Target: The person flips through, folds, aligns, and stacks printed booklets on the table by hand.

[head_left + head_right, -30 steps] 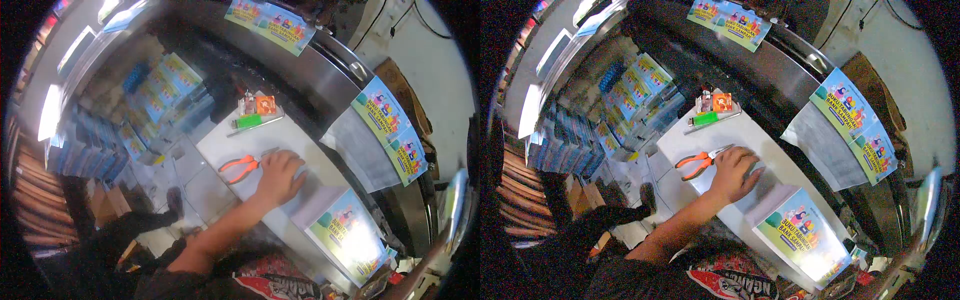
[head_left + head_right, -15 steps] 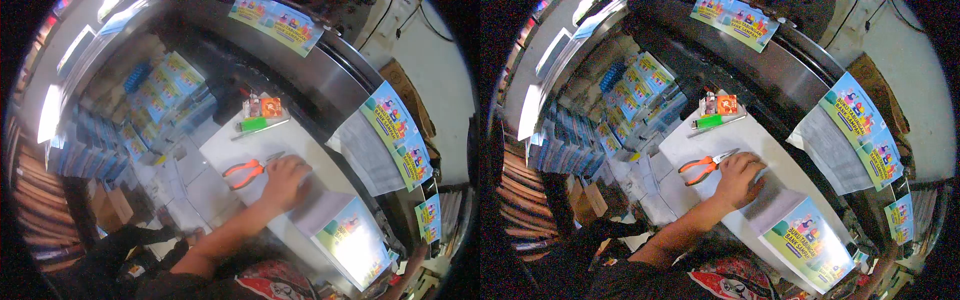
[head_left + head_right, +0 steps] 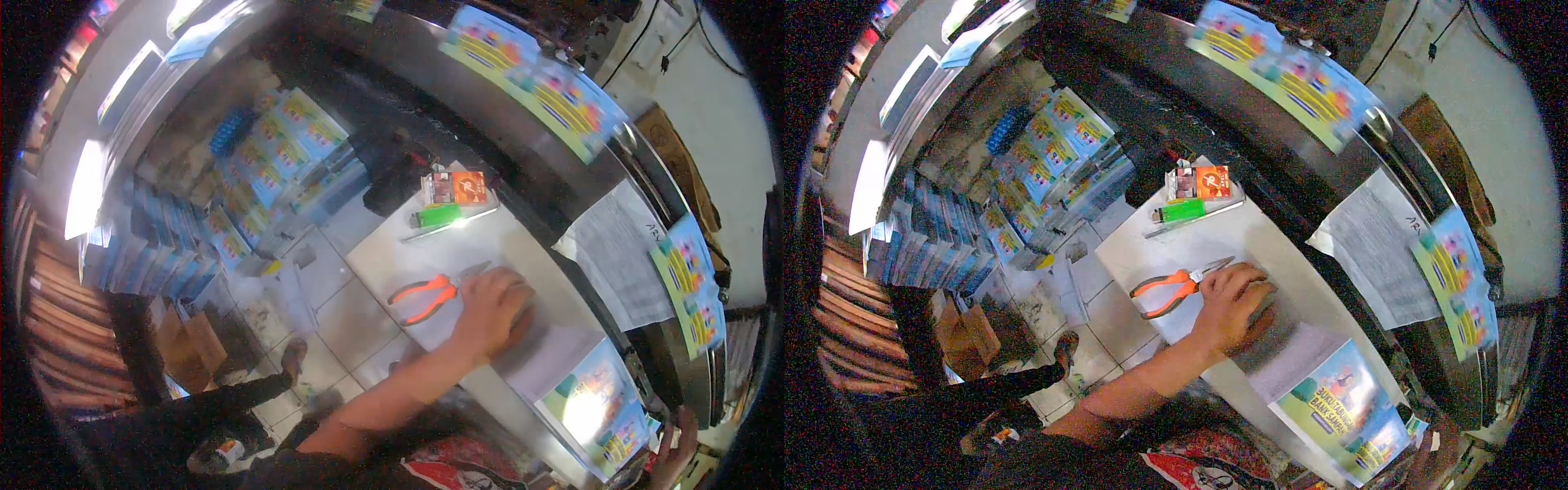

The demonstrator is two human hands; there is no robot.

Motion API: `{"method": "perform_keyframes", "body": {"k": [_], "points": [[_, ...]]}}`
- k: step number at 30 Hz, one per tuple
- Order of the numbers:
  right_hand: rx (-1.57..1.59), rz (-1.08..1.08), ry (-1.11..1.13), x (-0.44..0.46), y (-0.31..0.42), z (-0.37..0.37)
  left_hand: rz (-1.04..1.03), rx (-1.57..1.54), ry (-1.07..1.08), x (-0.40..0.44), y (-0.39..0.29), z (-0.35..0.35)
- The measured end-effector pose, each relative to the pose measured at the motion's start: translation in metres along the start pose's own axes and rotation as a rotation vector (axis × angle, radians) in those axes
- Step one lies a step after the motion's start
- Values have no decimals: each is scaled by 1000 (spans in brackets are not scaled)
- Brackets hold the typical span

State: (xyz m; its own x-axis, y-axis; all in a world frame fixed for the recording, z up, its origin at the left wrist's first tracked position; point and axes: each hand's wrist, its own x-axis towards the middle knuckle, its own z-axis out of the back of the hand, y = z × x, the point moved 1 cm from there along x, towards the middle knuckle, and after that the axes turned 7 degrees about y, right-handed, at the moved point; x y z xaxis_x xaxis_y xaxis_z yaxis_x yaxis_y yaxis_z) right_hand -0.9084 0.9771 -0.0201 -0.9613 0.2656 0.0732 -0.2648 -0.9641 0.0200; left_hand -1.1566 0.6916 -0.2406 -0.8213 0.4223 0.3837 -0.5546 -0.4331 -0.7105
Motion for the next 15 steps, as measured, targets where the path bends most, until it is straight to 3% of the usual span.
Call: {"method": "perform_keyframes", "body": {"k": [2, 5, 15], "points": [[-133, 198, 29, 0, 0, 3, -10, 1, -10, -1, 0, 0], [-49, 74, 2, 6, 13, 5, 0, -13, 5, 0, -1, 2], [-63, 124, 5, 10, 21, 9, -21, -25, -41, 2, -1, 3]]}}
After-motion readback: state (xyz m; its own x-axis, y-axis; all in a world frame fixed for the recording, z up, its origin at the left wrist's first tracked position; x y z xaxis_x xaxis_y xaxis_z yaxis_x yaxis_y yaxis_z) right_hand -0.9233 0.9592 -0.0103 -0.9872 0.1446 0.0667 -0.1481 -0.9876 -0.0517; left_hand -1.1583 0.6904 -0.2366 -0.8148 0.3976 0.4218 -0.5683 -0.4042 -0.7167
